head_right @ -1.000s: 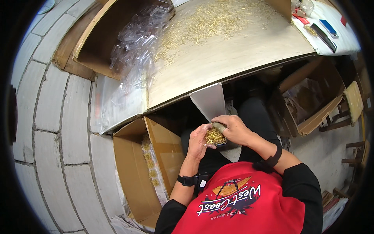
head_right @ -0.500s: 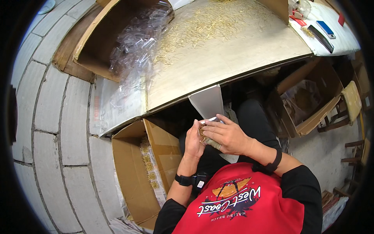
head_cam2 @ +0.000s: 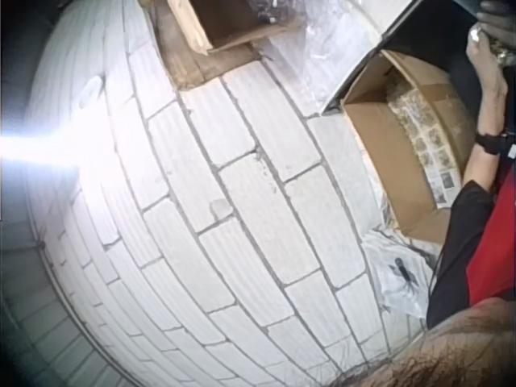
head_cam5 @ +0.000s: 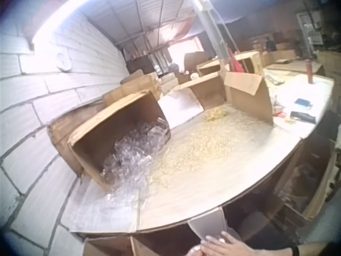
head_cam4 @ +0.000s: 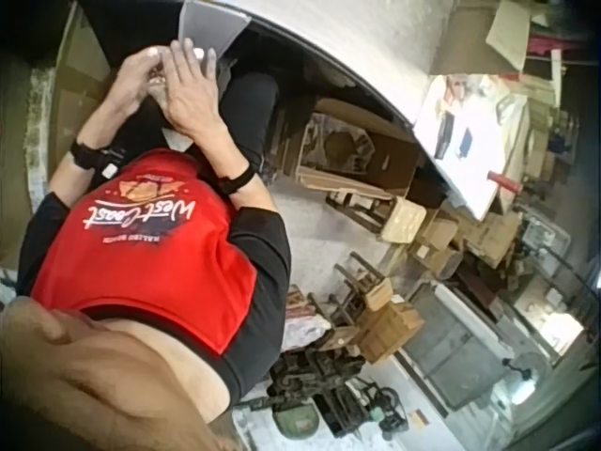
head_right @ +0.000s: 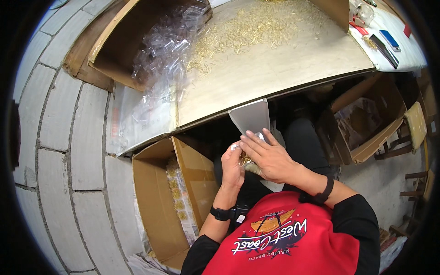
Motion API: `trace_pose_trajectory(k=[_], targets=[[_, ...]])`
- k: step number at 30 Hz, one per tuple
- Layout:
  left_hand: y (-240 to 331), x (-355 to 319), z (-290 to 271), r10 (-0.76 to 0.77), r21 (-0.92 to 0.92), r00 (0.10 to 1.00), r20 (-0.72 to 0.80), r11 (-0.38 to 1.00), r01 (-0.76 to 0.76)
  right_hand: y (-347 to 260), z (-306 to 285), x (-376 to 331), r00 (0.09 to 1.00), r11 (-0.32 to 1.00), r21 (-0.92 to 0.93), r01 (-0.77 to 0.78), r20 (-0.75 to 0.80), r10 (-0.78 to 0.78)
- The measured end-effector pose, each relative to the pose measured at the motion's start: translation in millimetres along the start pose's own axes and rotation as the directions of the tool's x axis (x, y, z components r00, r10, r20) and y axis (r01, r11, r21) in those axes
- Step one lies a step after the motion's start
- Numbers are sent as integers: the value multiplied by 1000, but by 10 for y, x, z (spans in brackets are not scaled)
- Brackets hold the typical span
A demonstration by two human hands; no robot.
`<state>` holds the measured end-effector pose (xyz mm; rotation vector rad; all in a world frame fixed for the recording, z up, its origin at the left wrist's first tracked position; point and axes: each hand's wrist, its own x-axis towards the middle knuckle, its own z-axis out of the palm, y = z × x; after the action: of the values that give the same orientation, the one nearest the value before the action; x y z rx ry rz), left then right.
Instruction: The person packs small green rectangular items into clear plastic containers using a green-handled tool and a machine. They then fill the containers with a yellow shredded material and place them into a cardboard box.
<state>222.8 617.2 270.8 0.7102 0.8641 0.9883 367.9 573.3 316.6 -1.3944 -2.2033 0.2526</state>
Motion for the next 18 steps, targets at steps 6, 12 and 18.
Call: trace_pose_trajectory(k=[6,12,18], targets=[[67,-89,182,-56,-83,998,28,995,58,132,78,6,990,985,-114,-131,33,136],[-5,-24,90,-68,-68,996,53,995,71,130,108,-12,993,994,-69,-87,68,92],[7,21,98,-82,-54,996,36,995,84,136,87,44,990,989,-96,-113,69,120]])
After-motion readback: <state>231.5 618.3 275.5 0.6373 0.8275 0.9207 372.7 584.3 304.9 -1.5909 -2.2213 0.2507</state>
